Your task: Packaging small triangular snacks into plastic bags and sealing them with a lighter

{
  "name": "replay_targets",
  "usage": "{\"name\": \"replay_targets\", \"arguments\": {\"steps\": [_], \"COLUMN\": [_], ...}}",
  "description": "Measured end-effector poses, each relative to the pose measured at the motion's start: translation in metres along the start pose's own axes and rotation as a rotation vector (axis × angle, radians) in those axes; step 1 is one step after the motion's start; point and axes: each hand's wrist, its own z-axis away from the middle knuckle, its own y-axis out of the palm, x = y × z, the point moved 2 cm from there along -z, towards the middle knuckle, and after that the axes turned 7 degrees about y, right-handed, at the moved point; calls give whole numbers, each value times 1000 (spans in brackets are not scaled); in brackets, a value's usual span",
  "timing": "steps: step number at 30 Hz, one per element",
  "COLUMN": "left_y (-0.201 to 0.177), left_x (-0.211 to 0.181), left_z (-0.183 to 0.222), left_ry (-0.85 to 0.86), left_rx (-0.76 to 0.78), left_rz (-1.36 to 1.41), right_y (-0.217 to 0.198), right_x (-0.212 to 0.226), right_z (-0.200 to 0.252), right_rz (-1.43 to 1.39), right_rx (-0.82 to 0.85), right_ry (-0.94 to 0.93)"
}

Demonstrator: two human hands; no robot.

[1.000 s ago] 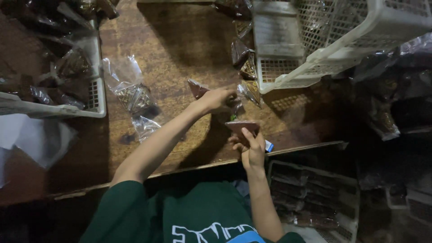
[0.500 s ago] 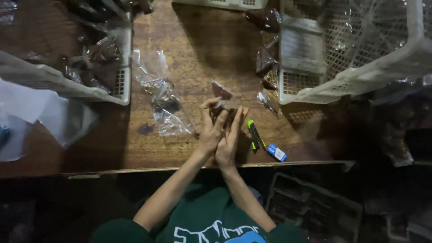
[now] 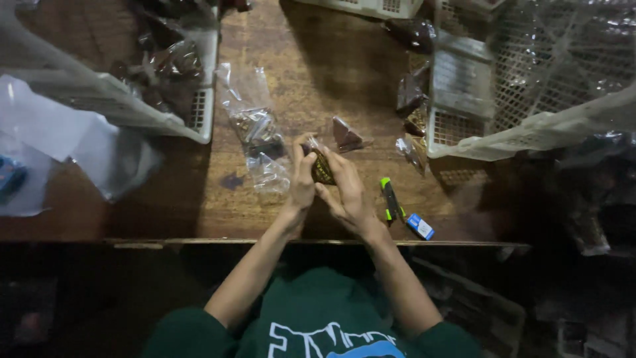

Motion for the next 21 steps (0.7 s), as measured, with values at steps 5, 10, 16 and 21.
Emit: {"name": "replay_targets", "arguments": {"steps": [5, 10, 16, 21], "left_y": [-34, -51, -47, -79], "left_x": [21, 25, -34, -17], "left_z": [0, 0, 15, 25], "left_ry": [58, 51, 91, 120], "left_rx": [93, 125, -44, 123], "left_rz": [226, 305, 184, -252], "right_y": [18, 35, 45, 28], "right_x": [-2, 19, 52, 30], "right_z": [-14, -28, -26, -13], "right_rz": [-191, -192, -144, 58], "right_rx": [75, 110, 110, 103], "right_ry": [-14, 3, 8, 5]}}
